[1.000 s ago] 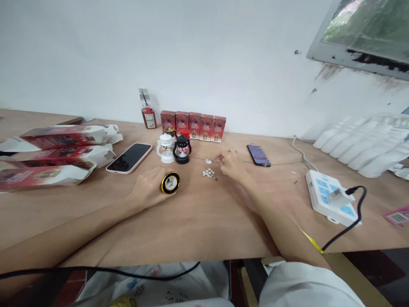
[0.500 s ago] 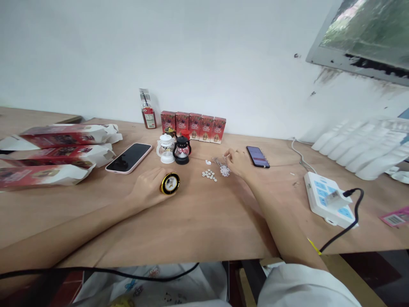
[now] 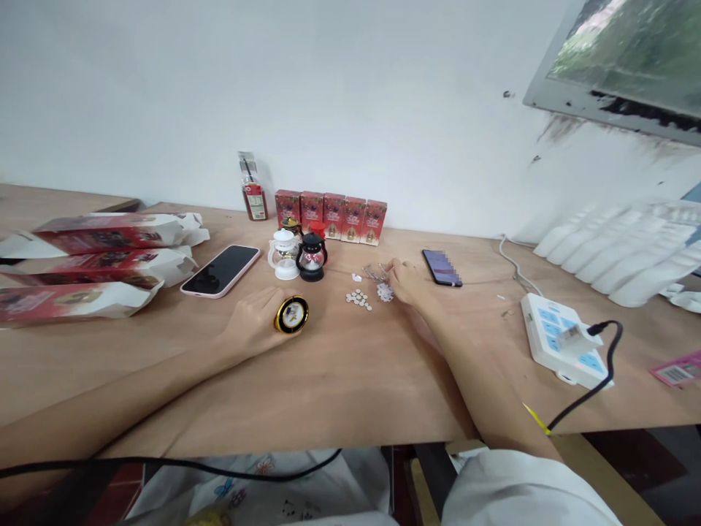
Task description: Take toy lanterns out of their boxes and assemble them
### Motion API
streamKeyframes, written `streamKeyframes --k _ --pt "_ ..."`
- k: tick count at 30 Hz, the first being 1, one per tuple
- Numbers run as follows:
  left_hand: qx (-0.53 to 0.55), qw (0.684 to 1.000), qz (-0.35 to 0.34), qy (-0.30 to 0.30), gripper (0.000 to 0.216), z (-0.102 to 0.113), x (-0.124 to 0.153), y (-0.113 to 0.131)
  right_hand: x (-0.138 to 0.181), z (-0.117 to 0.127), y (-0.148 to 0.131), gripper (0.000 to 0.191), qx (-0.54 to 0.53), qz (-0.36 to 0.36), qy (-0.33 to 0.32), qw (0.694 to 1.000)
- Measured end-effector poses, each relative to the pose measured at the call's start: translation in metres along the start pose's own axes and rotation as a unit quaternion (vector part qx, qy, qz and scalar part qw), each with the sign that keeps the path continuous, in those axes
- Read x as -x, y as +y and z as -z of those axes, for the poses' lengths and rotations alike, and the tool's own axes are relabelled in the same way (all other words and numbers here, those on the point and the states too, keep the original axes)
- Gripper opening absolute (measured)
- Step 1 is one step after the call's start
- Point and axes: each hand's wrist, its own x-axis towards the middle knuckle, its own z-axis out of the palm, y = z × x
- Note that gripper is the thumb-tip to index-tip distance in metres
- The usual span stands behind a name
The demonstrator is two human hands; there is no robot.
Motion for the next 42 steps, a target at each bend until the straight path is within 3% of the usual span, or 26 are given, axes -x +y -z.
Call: streamKeyframes --k 3,6,9,11,13,16,24,36,42 --pt "-0.002 1.0 0.001 0.002 0.026 0.0 0.0 0.0 0.001 -0.002 -0.004 0.021 -0.019 0.004 0.024 1.0" --pt "-0.005 1.0 0.005 -0.003 0.026 -0.001 0.0 0.0 0.008 -0.006 -0.024 0.016 -0.066 0.024 0.098 0.993" --pt "-0.014 1.0 0.0 0.004 0.027 -0.001 0.0 0.0 0.025 -0.012 -0.064 0.014 -0.12 0.122 0.197 0.965" --pt "-0.014 1.0 -0.004 0.005 0.028 -0.002 0.0 0.0 0.039 -0.016 -0.095 0.009 -0.132 0.211 0.228 0.941" --pt "-0.014 1.0 -0.008 0.005 0.027 -0.002 0.0 0.001 0.052 -0.02 -0.121 0.007 -0.137 0.291 0.224 0.92" --pt "-0.02 1.0 -0.018 0.006 0.026 0.0 -0.001 0.003 0.062 -0.026 -0.142 0.009 -0.133 0.323 0.216 0.912" --pt "-0.022 0.999 -0.048 -0.003 0.023 -0.003 0.0 0.004 0.061 -0.029 -0.142 0.013 -0.114 0.332 0.221 0.91" --pt "-0.037 0.998 -0.034 -0.035 0.026 -0.002 0.0 0.001 0.06 -0.028 -0.14 0.01 -0.077 0.332 0.244 0.908" --pt "-0.064 0.995 0.013 -0.069 0.032 0.002 -0.002 -0.007 0.042 -0.033 -0.11 0.018 0.076 0.267 0.256 0.926"
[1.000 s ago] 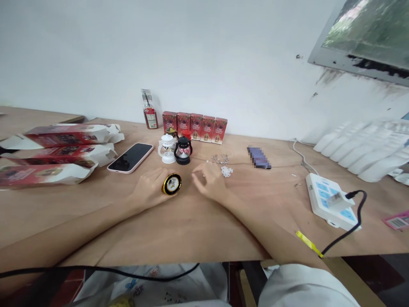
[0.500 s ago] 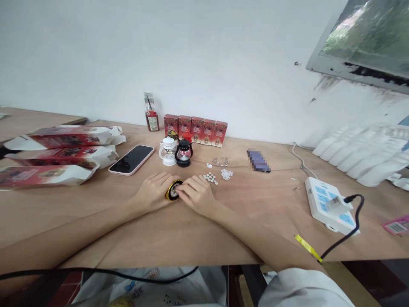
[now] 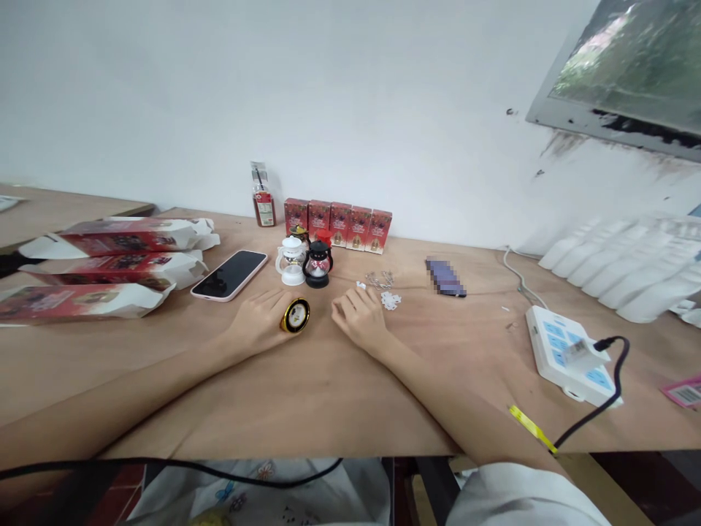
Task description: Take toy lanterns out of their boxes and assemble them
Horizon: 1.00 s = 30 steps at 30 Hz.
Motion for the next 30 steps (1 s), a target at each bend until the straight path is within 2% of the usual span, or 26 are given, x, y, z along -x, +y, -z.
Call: streamKeyframes --k 5,9,11,14,18,21,25,30 --pt "-0.043 0.996 0.034 -0.07 0.027 0.005 -0.004 0.003 0.005 -0.009 0.016 0.018 0.127 -0.05 -0.108 0.985" --pt "-0.074 0.99 0.052 -0.106 0.025 0.008 -0.007 0.005 0.005 -0.007 0.014 0.019 0.14 -0.07 -0.173 0.973" --pt "-0.08 0.99 0.053 -0.105 0.035 0.009 -0.006 0.005 0.004 -0.005 0.012 0.019 0.137 -0.071 -0.186 0.97" --pt "-0.09 0.99 0.051 -0.098 0.046 0.008 -0.005 0.006 0.002 -0.004 0.01 0.019 0.13 -0.062 -0.189 0.971" --pt "-0.127 0.987 0.041 -0.084 0.031 0.006 -0.005 0.007 0.002 -0.004 0.007 0.019 0.119 -0.041 -0.165 0.978" --pt "-0.157 0.986 0.038 -0.044 0.027 0.001 -0.006 0.002 0.003 -0.005 0.005 0.018 0.105 -0.03 -0.148 0.983" --pt "-0.17 0.985 -0.008 0.005 0.035 -0.005 -0.007 -0.011 0.004 -0.006 0.005 0.016 0.096 -0.019 -0.132 0.986" --pt "-0.145 0.986 -0.077 -0.028 0.028 -0.012 -0.011 -0.02 0.004 -0.006 0.006 0.016 0.094 -0.019 -0.128 0.987"
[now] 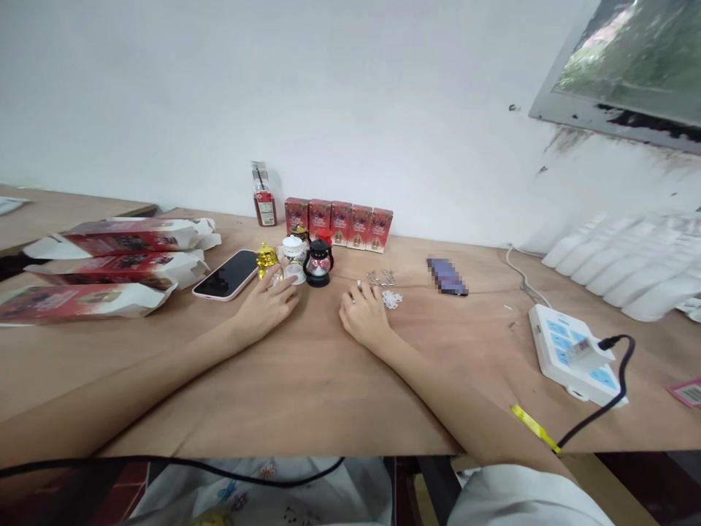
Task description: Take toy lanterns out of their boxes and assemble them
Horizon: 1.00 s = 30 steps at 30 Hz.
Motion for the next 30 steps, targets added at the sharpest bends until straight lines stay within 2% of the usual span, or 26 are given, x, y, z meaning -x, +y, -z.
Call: streamKeyframes --k 5,11,13,19,22,27,30 --pt "-0.003 0.999 -0.041 -0.02 0.024 -0.002 -0.002 0.0 0.0 0.001 -0.001 0.016 0.002 -0.004 0.002 1.0" --pt "0.028 0.996 -0.066 -0.045 0.019 0.007 -0.001 0.011 -0.001 0.0 0.001 0.015 0.002 -0.004 0.001 1.0" --pt "0.044 0.996 -0.037 -0.075 0.02 0.012 0.0 0.018 0.0 -0.001 0.001 0.015 -0.002 -0.002 0.007 1.0" --pt "0.066 0.978 0.114 -0.16 0.025 0.024 0.005 0.033 0.0 -0.002 0.002 0.017 0.021 0.005 0.018 1.0" --pt "0.092 0.971 0.152 -0.16 0.024 0.025 0.007 0.032 -0.011 -0.001 0.027 0.021 0.045 0.001 0.013 0.999" --pt "0.159 0.964 0.147 -0.155 0.02 0.014 0.005 0.018 -0.056 -0.007 0.106 0.03 0.056 -0.205 -0.007 0.977" --pt "0.226 0.951 0.13 -0.164 0.018 0.004 0.002 0.004 -0.088 -0.019 0.14 0.042 0.033 -0.221 -0.039 0.974"
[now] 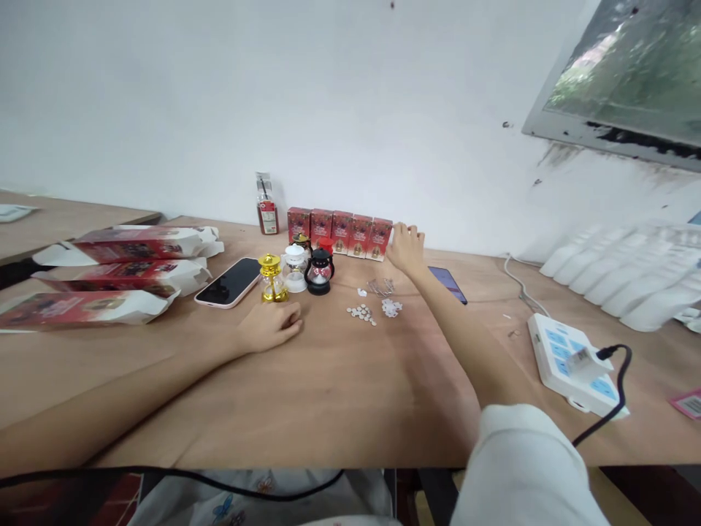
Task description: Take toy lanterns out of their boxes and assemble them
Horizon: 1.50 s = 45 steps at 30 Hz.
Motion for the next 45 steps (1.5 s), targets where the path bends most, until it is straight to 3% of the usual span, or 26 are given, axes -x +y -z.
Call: streamKeyframes --k 4,9,17,20,23,26,28,32,34,36,39,41,45 --pt "0.065 0.997 -0.044 -0.015 0.017 0.0 -0.005 -0.013 -0.035 -0.018 -0.005 0.059 -0.04 -0.007 -0.044 0.998" --pt "0.078 0.995 -0.065 -0.012 0.016 0.002 -0.002 -0.012 -0.044 -0.028 -0.014 0.068 -0.056 -0.016 -0.056 0.997" --pt "0.085 0.994 -0.064 -0.011 0.015 0.001 -0.003 -0.012 -0.018 -0.015 -0.014 0.041 -0.018 0.015 -0.074 0.997" --pt "0.08 0.995 -0.054 -0.013 0.015 0.002 -0.002 -0.011 -0.003 -0.006 -0.011 0.041 -0.037 0.036 -0.04 0.998" --pt "0.081 0.995 -0.051 -0.018 0.016 0.003 -0.002 -0.011 0.012 0.009 -0.005 0.049 -0.135 0.017 0.048 0.99" --pt "0.097 0.994 -0.05 -0.022 0.018 0.002 -0.004 -0.012 0.036 0.031 -0.009 0.052 -0.312 -0.022 0.109 0.944" --pt "0.139 0.989 -0.043 -0.026 0.021 0.002 -0.004 -0.013 0.06 0.043 -0.023 0.054 -0.451 -0.029 0.096 0.887" --pt "0.332 0.942 -0.034 -0.035 0.047 0.004 0.006 -0.017 0.119 0.051 -0.069 0.057 -0.67 -0.075 0.02 0.738" --pt "0.421 0.905 -0.026 -0.044 0.058 0.005 0.016 -0.021 0.144 0.049 -0.09 0.054 -0.717 -0.093 -0.036 0.69" --pt "0.484 0.874 -0.016 -0.041 0.067 0.007 0.025 -0.024 0.159 0.046 -0.105 0.054 -0.74 -0.1 -0.088 0.659" --pt "0.547 0.837 0.013 -0.013 0.077 0.011 0.033 -0.028 0.168 0.044 -0.113 0.051 -0.745 -0.106 -0.158 0.639" --pt "0.564 0.825 0.035 -0.005 0.075 0.013 0.033 -0.028 0.169 0.044 -0.113 0.047 -0.73 -0.095 -0.204 0.645" --pt "0.535 0.843 0.038 -0.038 0.053 0.016 0.028 -0.031 0.169 0.049 -0.106 0.049 -0.662 -0.052 -0.212 0.717"
